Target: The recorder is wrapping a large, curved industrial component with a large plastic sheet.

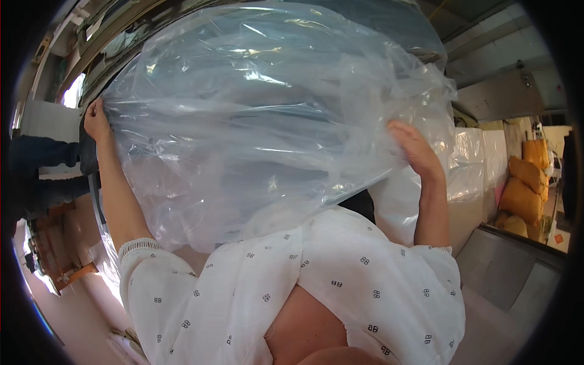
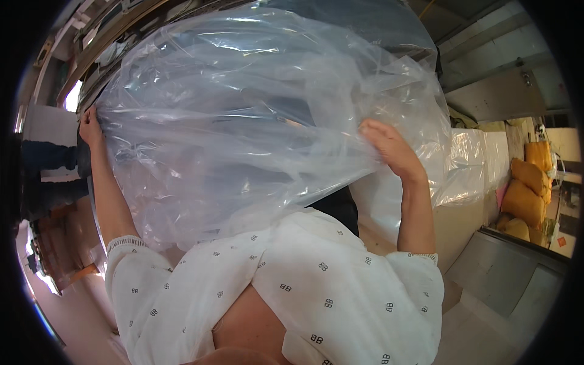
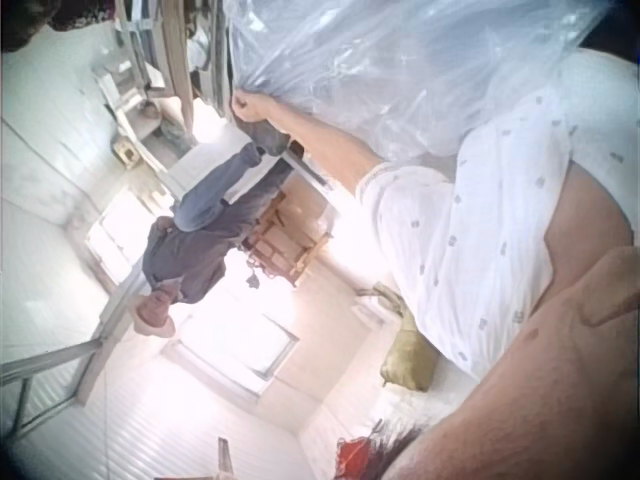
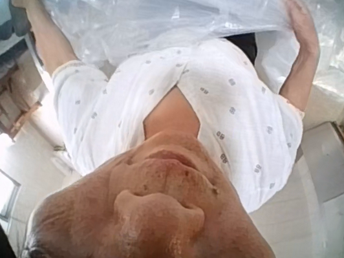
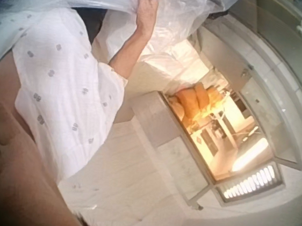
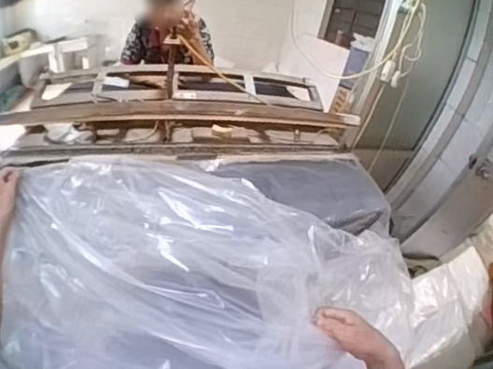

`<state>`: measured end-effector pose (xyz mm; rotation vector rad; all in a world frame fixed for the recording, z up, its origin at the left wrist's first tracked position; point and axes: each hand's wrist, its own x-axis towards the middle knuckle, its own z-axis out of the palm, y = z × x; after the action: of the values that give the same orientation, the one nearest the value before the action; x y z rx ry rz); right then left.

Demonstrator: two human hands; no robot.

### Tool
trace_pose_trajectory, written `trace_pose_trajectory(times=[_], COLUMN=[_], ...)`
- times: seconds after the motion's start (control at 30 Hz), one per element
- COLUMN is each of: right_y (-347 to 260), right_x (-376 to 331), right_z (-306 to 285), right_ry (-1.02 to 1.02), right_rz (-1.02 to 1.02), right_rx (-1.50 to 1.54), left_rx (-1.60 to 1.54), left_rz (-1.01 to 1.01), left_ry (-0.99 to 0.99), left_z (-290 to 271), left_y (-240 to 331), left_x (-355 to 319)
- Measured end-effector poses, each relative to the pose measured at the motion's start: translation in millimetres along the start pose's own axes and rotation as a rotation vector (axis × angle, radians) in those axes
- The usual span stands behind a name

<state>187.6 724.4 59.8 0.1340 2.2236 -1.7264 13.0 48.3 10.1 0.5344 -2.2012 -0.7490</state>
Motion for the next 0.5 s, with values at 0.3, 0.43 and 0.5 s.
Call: trace_pose_trajectory(times=[0.3, 0.43, 0.5], right_y=[148.6, 168.8, 156.7], right_x=[61.1, 77.8, 66.8], right_z=[-59.9, -68.4, -66.1], right_ry=[0.627, 0.628, 0.299], right_rz=[0.065, 0.358, 0.348], right_rx=[-0.148, 0.371, 0.605], left_rx=[-0.01, -0.078, -0.063], left_rz=[0.095, 0.054, 0.052], left_ry=[-0.121, -0.124, -0.137], left_z=[2.4, 4.5, -3.8], left_y=[24.1, 4.0, 5.7], left_x=[-3.8, -6.1, -1.7])
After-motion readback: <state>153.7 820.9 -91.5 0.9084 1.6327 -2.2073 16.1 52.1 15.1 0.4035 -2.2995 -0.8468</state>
